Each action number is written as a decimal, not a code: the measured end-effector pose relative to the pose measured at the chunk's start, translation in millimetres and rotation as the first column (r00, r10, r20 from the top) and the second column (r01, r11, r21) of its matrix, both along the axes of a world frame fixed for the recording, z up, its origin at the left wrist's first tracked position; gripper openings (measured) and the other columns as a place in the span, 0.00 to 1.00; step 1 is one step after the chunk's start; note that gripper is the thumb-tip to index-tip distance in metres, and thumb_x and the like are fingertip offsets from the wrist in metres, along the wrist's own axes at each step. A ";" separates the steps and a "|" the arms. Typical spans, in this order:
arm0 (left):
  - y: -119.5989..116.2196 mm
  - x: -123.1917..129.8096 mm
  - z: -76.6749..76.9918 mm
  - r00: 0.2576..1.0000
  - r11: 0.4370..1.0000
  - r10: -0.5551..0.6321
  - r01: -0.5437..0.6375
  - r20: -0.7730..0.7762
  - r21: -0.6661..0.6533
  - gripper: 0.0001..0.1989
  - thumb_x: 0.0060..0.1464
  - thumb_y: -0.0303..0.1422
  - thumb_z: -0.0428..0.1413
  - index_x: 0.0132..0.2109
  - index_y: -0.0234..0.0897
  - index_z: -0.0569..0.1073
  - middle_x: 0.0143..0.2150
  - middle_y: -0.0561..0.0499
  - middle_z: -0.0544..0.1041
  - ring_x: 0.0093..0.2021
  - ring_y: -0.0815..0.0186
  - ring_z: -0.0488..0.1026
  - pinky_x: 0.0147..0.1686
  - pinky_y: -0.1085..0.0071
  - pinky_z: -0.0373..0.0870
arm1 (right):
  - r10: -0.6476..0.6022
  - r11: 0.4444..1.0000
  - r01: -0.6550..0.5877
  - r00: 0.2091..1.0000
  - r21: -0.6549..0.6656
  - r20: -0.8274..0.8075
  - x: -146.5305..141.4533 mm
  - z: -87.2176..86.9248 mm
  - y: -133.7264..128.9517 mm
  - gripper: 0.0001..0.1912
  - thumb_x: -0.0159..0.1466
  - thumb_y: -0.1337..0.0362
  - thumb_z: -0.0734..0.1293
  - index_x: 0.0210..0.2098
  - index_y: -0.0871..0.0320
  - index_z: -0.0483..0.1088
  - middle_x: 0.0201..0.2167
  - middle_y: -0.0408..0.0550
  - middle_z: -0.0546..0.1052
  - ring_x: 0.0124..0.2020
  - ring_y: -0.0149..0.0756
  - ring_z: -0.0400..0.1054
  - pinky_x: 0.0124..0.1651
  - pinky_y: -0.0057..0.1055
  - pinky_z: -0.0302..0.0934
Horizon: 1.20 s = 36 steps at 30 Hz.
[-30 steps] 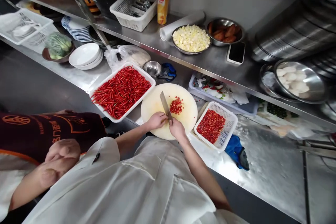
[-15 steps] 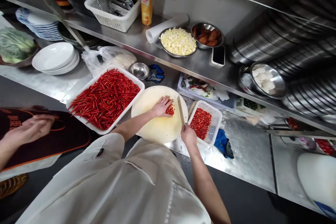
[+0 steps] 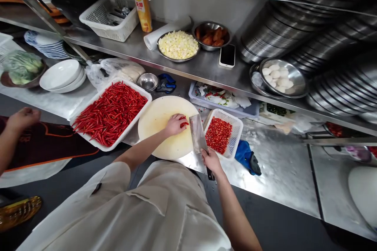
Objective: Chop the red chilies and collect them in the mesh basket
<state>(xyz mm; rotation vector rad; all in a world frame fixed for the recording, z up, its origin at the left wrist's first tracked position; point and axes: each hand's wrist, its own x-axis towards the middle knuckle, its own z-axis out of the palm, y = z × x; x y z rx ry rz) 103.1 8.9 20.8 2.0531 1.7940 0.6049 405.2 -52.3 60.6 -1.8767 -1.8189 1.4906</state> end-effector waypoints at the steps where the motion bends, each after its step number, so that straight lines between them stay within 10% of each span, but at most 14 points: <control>1: 2.0 6.1 1.5 0.999 0.999 0.034 -0.034 -0.011 -0.012 0.12 0.61 0.34 0.63 0.51 0.48 0.84 0.63 0.47 0.75 0.66 0.51 0.67 0.70 0.51 0.62 | 0.022 1.000 -0.023 0.999 0.020 0.024 -0.3 1.8 1.0 0.21 0.74 0.49 0.59 0.41 0.56 0.76 0.26 0.47 0.79 0.29 0.43 0.73 0.33 0.33 0.65; 9: 5.8 24.9 12.8 0.980 0.984 0.176 -0.178 -0.090 -0.020 0.06 0.62 0.37 0.63 0.44 0.44 0.83 0.57 0.45 0.77 0.63 0.50 0.67 0.67 0.50 0.63 | 0.193 0.957 -0.243 0.941 0.156 0.277 1.0 30.0 -3.2 0.19 0.77 0.60 0.58 0.51 0.59 0.79 0.47 0.58 0.85 0.51 0.46 0.78 0.50 0.32 0.63; 16: 5.4 10.7 10.9 0.996 0.999 -0.011 0.014 -0.085 0.031 0.09 0.63 0.34 0.60 0.47 0.46 0.84 0.58 0.45 0.77 0.65 0.49 0.66 0.67 0.49 0.62 | 0.282 0.930 -0.354 0.862 0.100 0.421 -0.6 46.0 -21.5 0.21 0.80 0.58 0.56 0.60 0.57 0.76 0.47 0.58 0.85 0.53 0.47 0.78 0.53 0.33 0.62; 27: 3.5 -0.4 4.8 0.999 0.998 -0.023 0.025 -0.035 0.066 0.08 0.64 0.37 0.61 0.46 0.44 0.83 0.55 0.45 0.77 0.62 0.50 0.67 0.64 0.49 0.64 | 0.273 0.933 -0.356 0.803 0.058 0.530 -26.5 62.2 -8.0 0.19 0.80 0.58 0.56 0.56 0.59 0.76 0.48 0.61 0.84 0.50 0.47 0.79 0.48 0.34 0.62; 36: 3.4 -2.7 0.7 0.994 0.991 -0.100 0.102 -0.034 0.083 0.09 0.67 0.39 0.59 0.45 0.45 0.84 0.52 0.44 0.77 0.61 0.49 0.67 0.63 0.48 0.63 | 0.179 0.972 -0.230 0.862 0.049 0.475 -39.5 40.5 -21.8 0.17 0.78 0.60 0.59 0.56 0.60 0.76 0.48 0.63 0.83 0.51 0.48 0.79 0.51 0.35 0.63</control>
